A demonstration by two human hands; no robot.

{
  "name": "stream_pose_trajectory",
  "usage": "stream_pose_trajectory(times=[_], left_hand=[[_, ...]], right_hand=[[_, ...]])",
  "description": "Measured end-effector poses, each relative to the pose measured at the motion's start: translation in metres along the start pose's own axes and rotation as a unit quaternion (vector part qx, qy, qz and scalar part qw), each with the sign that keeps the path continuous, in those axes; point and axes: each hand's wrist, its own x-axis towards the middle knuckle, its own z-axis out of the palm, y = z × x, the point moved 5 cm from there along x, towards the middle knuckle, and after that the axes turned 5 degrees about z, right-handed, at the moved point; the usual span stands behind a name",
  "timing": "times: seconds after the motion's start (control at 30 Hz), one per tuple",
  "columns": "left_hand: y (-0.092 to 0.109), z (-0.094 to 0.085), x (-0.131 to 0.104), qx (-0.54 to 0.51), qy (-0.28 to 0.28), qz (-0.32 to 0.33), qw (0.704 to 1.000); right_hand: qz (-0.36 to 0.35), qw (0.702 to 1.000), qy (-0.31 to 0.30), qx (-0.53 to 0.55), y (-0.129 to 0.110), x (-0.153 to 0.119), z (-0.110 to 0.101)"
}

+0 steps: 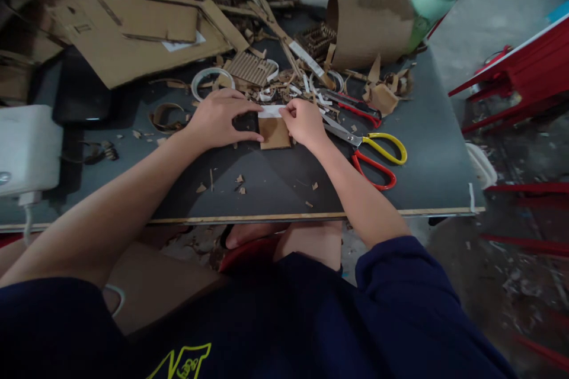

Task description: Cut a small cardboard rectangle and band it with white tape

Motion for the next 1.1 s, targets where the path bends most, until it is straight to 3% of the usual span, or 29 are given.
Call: stream_pose_trajectory(times=[0.4,0.87,1.1], left_hand=[[-0.0001,0.0043,0.0,0.023,-0.006,0.048,0.999],[0.001,0.0029,0.0018,-0.013,-0.05,0.003,0.999],[0.0008,0.0037,0.0026,-0.018,-0.043,0.008,0.999]], right_hand=[[0.004,1.0,-0.002,-0.009,0.0002,0.0013,0.0],[0.017,0.999,-0.015,-0.041,-0.0003,0.0017,-0.0011],[0.007,0.997,-0.009,-0.077,0.0012,0.0068,-0.0006]])
